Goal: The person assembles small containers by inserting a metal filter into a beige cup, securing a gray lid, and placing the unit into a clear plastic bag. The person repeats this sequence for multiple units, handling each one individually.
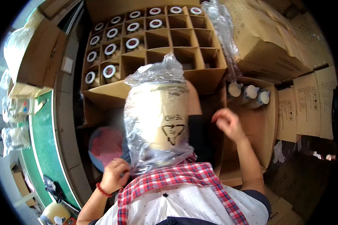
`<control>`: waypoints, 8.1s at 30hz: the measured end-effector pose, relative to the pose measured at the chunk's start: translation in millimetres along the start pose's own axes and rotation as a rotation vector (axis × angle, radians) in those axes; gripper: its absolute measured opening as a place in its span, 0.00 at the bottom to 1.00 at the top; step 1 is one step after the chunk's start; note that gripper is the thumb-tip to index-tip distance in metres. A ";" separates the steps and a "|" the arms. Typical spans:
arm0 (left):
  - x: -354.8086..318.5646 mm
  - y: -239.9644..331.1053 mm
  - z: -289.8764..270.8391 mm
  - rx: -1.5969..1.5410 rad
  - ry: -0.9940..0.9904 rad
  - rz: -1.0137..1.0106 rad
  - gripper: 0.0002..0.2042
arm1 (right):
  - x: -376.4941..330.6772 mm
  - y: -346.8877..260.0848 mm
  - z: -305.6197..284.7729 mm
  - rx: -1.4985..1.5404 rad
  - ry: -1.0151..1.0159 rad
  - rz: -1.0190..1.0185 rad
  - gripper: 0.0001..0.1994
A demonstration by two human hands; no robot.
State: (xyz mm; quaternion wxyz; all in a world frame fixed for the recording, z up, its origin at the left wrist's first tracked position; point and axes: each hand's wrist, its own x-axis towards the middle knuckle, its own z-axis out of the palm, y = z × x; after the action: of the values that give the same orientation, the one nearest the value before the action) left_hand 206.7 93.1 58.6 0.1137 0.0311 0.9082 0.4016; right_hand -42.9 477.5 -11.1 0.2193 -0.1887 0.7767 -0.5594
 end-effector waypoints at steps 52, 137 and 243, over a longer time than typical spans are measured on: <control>124.2 -68.5 -74.0 -0.770 0.215 0.246 0.28 | -21.7 -78.7 145.4 -0.221 -0.159 -0.095 0.13; 173.5 -127.5 -70.2 -1.744 0.878 -0.269 0.31 | 338.7 -156.4 222.9 -0.771 -0.265 -1.138 0.10; 199.4 60.0 -97.1 -0.518 0.972 0.391 0.22 | 159.8 -178.0 136.0 0.816 0.032 -0.479 0.14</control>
State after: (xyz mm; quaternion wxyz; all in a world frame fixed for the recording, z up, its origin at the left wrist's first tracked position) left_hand -11.7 92.9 129.8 -0.3884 -0.0185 0.7059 0.5921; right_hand -92.3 230.6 99.9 0.1283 -0.2522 0.4312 -0.8567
